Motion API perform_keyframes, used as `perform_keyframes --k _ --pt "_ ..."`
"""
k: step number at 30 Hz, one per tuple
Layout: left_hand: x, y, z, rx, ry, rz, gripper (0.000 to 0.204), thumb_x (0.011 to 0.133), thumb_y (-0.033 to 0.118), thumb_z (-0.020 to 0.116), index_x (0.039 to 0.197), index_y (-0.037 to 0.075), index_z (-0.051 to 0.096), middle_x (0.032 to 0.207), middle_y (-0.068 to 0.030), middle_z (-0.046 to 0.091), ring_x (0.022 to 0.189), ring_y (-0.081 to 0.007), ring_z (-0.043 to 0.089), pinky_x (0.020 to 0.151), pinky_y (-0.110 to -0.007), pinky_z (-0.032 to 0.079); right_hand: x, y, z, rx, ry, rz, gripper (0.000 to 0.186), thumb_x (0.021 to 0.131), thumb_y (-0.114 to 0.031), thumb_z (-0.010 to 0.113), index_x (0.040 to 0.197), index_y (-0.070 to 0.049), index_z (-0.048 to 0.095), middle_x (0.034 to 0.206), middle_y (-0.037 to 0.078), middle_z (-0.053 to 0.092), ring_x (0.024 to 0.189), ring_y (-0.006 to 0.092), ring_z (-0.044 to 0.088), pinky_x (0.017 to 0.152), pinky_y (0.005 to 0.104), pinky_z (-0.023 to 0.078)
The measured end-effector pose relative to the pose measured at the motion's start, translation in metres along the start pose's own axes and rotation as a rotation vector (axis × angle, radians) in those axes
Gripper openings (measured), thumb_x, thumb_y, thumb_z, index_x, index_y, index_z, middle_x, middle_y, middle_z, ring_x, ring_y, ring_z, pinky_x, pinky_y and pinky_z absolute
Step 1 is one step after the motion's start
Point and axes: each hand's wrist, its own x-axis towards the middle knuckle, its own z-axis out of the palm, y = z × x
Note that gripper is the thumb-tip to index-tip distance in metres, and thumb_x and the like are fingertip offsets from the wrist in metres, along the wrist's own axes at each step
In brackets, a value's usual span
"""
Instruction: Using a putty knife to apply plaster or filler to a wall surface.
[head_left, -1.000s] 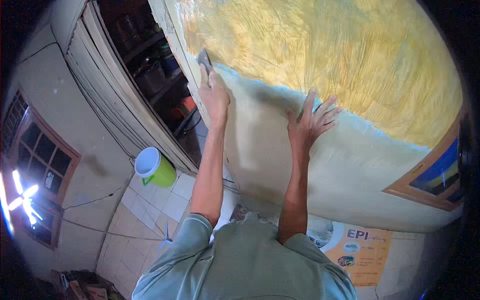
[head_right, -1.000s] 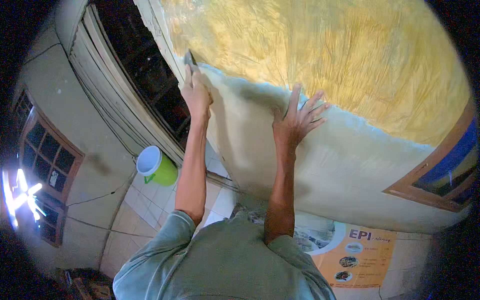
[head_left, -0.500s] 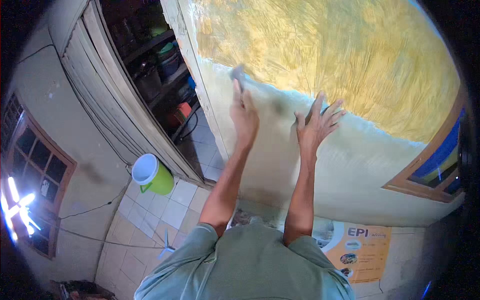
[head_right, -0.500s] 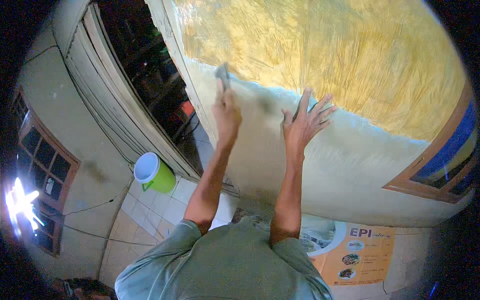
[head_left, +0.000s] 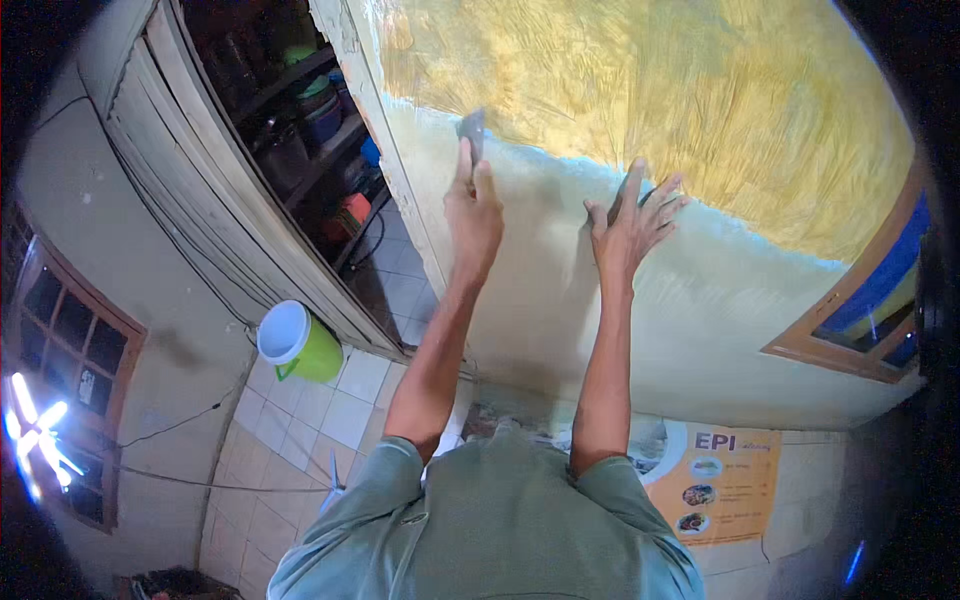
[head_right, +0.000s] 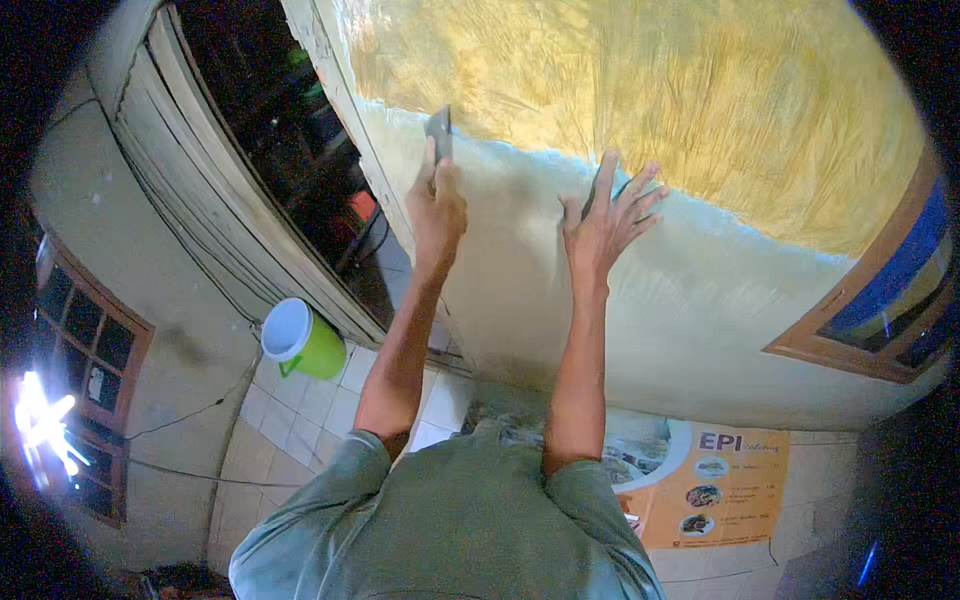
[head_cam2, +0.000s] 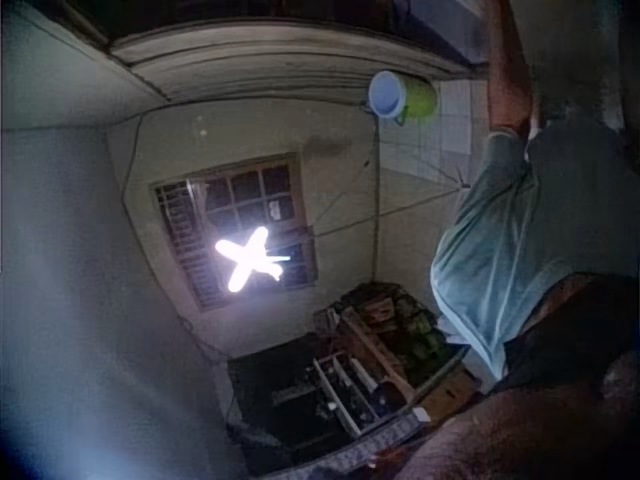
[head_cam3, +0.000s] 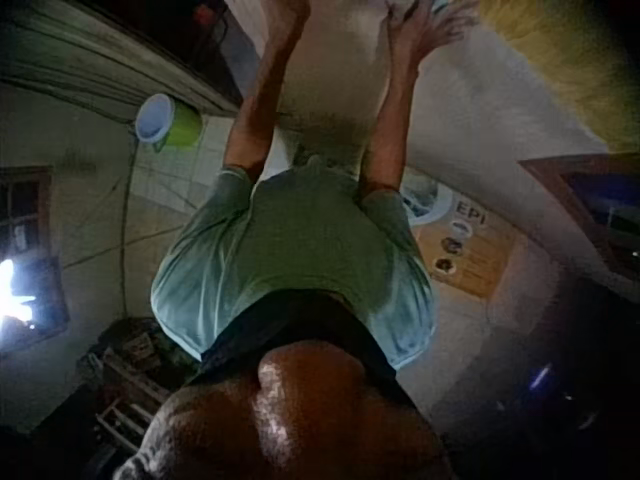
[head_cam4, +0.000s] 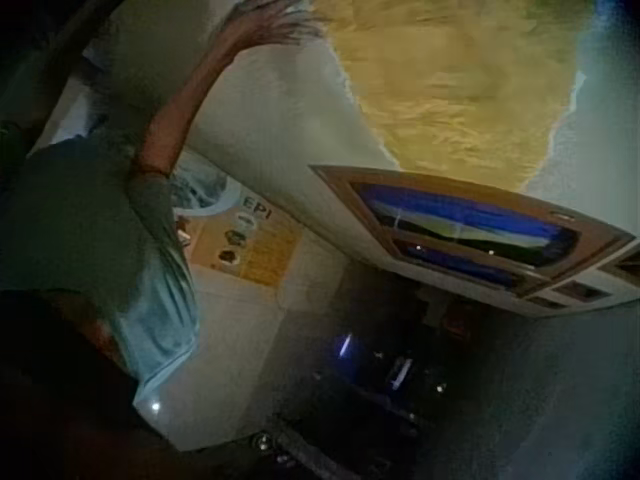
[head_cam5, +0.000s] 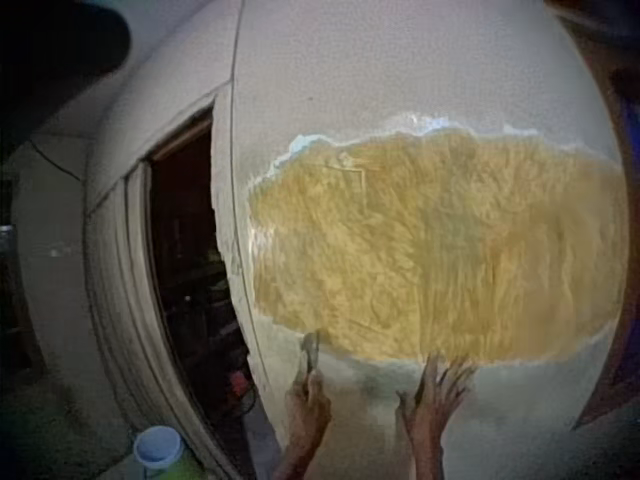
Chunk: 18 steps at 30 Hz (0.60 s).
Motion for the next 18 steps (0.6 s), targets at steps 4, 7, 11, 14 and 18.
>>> perform_keyframes --k 4,7,11,14,18 --pt "0.001 0.006 -0.007 -0.015 -0.002 -0.022 0.056 0.107 0.025 0.050 0.156 0.002 0.037 0.061 0.0076 0.036 0.046 -0.0048 0.035 0.040 -0.025 0.031 -0.007 0.002 0.006 -0.012 0.001 0.002 0.101 0.076 -0.030 0.087 0.160 -0.028 0.031 0.168 0.026 -0.002 0.150 0.0593 0.002 0.111 0.0785 0.017" --pt "0.001 -0.002 -0.009 -0.004 0.008 -0.027 0.058 0.106 0.025 0.049 0.157 0.002 0.034 0.061 0.0075 0.037 0.046 -0.0050 0.035 0.040 -0.025 0.031 -0.008 -0.003 0.001 -0.012 -0.003 -0.009 0.101 0.076 -0.032 0.087 0.160 -0.027 0.031 0.168 0.027 -0.002 0.150 0.0596 0.002 0.110 0.0786 0.019" --pt "0.005 -0.008 -0.011 0.039 0.062 0.017 0.058 0.105 0.023 0.049 0.157 0.000 0.034 0.065 0.0042 0.039 0.051 -0.0070 0.037 0.044 -0.028 0.033 -0.011 -0.014 0.003 -0.015 -0.024 -0.004 0.100 0.078 -0.035 0.085 0.161 -0.027 0.029 0.168 0.027 -0.003 0.150 0.0599 0.001 0.110 0.0784 0.020" --pt "0.010 -0.008 -0.014 0.057 0.069 -0.009 0.056 0.106 0.021 0.049 0.155 -0.002 0.036 0.070 -0.0007 0.042 0.058 -0.0086 0.038 0.051 -0.031 0.034 -0.011 -0.018 0.004 -0.024 -0.017 -0.013 0.101 0.079 -0.034 0.085 0.161 -0.027 0.028 0.168 0.026 -0.004 0.150 0.0598 0.001 0.110 0.0781 0.020" --pt "0.011 -0.003 -0.020 0.083 0.034 -0.016 0.056 0.105 0.021 0.048 0.155 -0.002 0.037 0.067 -0.0044 0.042 0.057 -0.0122 0.038 0.052 -0.034 0.036 -0.011 -0.022 0.005 -0.028 -0.020 -0.018 0.101 0.080 -0.033 0.084 0.162 -0.027 0.027 0.168 0.027 -0.003 0.149 0.0606 0.001 0.109 0.0792 0.020"
